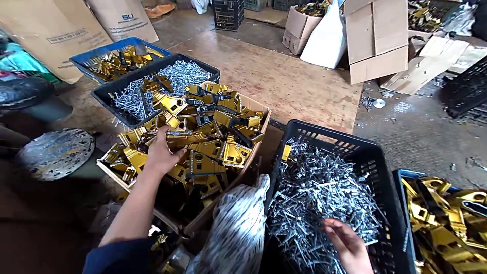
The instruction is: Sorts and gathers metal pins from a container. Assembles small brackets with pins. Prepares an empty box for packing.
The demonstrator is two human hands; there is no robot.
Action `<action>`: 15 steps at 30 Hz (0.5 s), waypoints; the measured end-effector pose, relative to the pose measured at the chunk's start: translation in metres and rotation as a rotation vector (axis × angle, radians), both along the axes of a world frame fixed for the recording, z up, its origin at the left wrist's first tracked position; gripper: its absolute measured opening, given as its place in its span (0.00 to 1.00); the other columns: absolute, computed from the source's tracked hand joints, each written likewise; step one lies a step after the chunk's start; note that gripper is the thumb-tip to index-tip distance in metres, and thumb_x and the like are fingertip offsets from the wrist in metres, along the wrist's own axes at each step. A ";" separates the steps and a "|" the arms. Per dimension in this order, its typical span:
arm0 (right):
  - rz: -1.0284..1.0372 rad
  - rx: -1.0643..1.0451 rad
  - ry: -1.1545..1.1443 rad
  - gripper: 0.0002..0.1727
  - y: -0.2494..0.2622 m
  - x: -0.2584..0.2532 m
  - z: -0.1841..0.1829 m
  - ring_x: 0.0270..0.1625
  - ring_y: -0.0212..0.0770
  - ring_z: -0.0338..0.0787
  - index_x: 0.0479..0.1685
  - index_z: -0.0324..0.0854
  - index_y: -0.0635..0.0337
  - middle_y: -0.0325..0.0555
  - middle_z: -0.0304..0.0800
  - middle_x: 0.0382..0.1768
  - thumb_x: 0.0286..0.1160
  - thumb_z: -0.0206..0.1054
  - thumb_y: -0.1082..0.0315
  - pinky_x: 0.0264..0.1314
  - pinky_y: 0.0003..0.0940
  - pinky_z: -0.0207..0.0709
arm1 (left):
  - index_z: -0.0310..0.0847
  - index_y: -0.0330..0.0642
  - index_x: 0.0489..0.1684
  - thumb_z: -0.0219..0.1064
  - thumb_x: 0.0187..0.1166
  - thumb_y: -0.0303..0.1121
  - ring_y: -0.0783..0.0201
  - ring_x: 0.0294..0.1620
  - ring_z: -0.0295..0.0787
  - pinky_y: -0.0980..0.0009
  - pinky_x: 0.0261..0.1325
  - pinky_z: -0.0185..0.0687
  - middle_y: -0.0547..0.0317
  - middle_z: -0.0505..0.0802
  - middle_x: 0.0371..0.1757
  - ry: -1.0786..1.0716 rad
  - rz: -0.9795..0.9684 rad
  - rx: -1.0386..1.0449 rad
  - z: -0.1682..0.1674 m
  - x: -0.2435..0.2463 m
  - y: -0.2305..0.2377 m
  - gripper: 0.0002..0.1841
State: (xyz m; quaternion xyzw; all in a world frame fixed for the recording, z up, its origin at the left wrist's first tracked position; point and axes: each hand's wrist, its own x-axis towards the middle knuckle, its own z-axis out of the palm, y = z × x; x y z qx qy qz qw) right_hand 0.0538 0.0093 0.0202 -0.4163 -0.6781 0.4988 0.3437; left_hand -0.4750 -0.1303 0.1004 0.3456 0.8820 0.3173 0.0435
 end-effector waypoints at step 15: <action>0.046 -0.034 -0.022 0.16 -0.001 0.005 -0.001 0.53 0.28 0.93 0.59 0.81 0.70 0.37 0.93 0.52 0.73 0.59 0.80 0.61 0.29 0.88 | 0.76 0.43 0.77 0.69 0.78 0.56 0.21 0.70 0.77 0.17 0.65 0.63 0.27 0.84 0.70 0.087 0.232 -0.061 0.026 -0.058 -0.040 0.33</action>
